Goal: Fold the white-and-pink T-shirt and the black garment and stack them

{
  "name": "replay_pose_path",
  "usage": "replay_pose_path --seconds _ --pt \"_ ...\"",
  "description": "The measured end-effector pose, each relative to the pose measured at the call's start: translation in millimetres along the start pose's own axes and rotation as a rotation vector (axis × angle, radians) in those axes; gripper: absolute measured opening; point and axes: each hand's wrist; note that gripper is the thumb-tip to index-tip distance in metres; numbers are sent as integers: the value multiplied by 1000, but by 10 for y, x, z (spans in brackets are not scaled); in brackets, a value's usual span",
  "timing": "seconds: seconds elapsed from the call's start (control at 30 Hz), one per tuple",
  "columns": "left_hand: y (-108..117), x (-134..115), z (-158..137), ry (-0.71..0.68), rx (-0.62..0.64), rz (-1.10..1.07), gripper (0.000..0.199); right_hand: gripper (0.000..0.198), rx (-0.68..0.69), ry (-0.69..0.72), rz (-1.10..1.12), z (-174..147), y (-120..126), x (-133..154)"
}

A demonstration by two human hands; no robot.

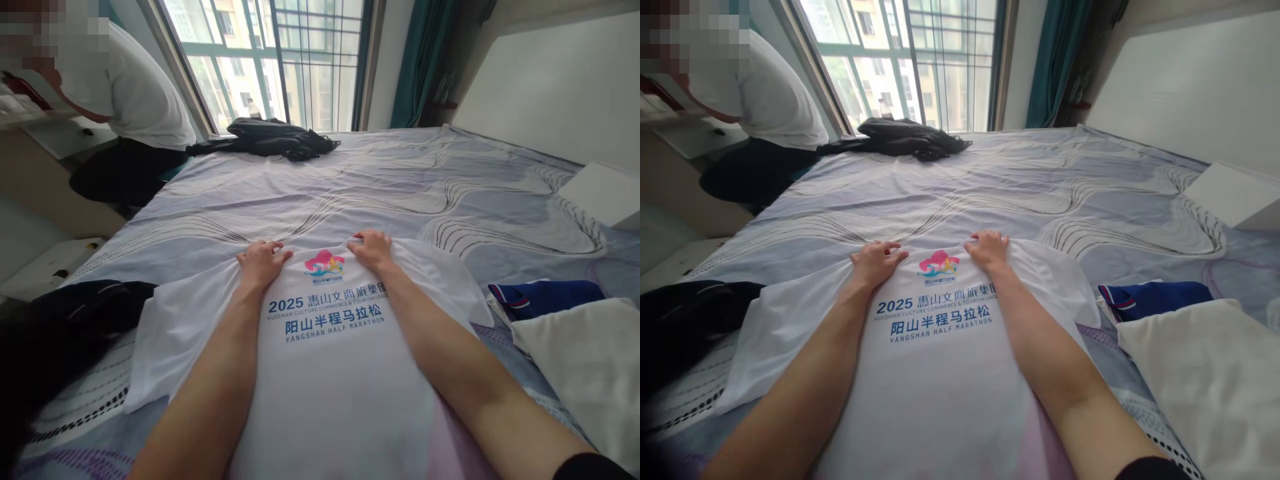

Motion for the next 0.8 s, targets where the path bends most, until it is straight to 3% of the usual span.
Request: replay_pose_path --seconds 0.13,0.27,0.37,0.53,0.63,0.73,0.8 --pt "117 -23 101 65 58 33 24 24 -112 -33 75 77 67 4" --pt "205 -77 95 57 -125 -27 27 24 -300 -33 110 118 147 76" --pt "172 -65 94 55 -230 -34 30 23 -240 -35 160 146 143 58" --pt "86 -44 121 80 -156 -28 30 24 -155 -130 88 124 114 93" --pt "37 -206 70 -91 -169 -108 50 45 -206 49 60 -47 71 393" --pt "-69 -403 -26 -357 -13 -83 55 59 -1 288 10 -294 -59 760" --pt "-140 -439 -74 -403 153 8 60 66 221 335 -52 -394 -142 871"
Point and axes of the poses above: each hand's wrist, its own z-axis towards the middle knuckle, its own y-axis out of the back of the hand, x = y × z, and after that the axes turned 1 degree about y, right-handed
